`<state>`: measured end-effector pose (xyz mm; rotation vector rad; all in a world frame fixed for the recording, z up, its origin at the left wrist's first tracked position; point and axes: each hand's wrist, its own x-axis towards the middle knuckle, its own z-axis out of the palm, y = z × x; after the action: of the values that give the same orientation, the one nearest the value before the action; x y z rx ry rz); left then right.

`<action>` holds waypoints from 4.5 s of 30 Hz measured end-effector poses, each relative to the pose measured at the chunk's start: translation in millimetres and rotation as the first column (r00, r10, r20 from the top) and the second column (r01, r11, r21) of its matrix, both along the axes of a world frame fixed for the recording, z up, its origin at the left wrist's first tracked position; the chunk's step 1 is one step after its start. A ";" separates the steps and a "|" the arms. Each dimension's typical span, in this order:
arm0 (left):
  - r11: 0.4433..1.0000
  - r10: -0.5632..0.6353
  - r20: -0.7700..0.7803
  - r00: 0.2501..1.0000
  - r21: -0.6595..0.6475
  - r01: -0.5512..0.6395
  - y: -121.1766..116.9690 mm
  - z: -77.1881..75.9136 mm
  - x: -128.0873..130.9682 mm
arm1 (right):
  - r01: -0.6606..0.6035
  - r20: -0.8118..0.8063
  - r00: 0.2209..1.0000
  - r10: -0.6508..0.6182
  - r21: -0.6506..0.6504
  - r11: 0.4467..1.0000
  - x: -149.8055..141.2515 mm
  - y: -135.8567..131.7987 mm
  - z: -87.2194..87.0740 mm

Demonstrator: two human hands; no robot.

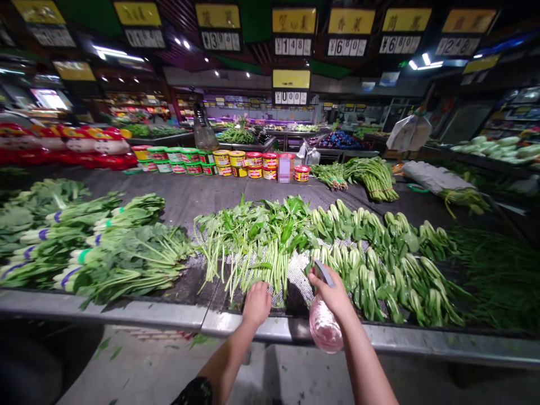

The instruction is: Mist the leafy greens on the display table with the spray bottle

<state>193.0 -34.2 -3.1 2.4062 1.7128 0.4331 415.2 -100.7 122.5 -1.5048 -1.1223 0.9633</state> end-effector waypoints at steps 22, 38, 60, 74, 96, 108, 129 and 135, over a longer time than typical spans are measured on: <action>1.000 0.013 -0.026 1.000 0.021 -0.012 -0.6 -2.4 8.2 | -0.141 -0.113 0.984 0.139 -0.009 0.990 25.3 -22.6 -0.7; 0.999 0.031 -0.015 0.999 0.026 -0.031 -1.3 -4.5 10.1 | -0.286 -0.066 0.957 0.282 -0.072 0.955 22.1 -35.1 -16.1; 0.994 -0.001 -0.073 0.997 -0.106 -0.007 5.9 -12.4 6.7 | -0.198 0.092 0.975 0.201 -0.037 0.979 15.3 -28.7 -18.3; 0.993 -0.104 -0.166 0.981 -0.079 0.092 28.5 22.0 -118.5 | -0.128 0.186 0.975 0.123 0.016 0.992 -45.0 0.2 -3.9; 0.975 -0.219 -0.202 0.955 -0.004 0.223 57.0 16.8 -190.0 | -0.046 -0.001 0.999 0.046 0.007 0.999 -99.3 32.8 23.9; 0.979 -0.196 -0.279 0.940 -0.003 0.203 71.8 21.3 -246.8 | 0.002 0.030 1.000 -0.003 0.013 1.000 -112.6 34.5 29.3; 0.970 -0.233 -0.219 0.947 0.009 0.241 92.6 15.0 -281.3 | 0.015 0.092 0.996 -0.015 0.007 1.000 -170.0 56.3 40.4; 0.978 -0.202 -0.203 0.958 0.017 0.210 89.2 9.8 -284.4 | 0.034 0.112 0.993 -0.036 0.018 0.999 -185.7 49.3 42.5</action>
<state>-91.5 55.0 6.7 2.7022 1.5123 0.2018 229.5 -51.4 165.0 -1.5765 -1.1772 0.8523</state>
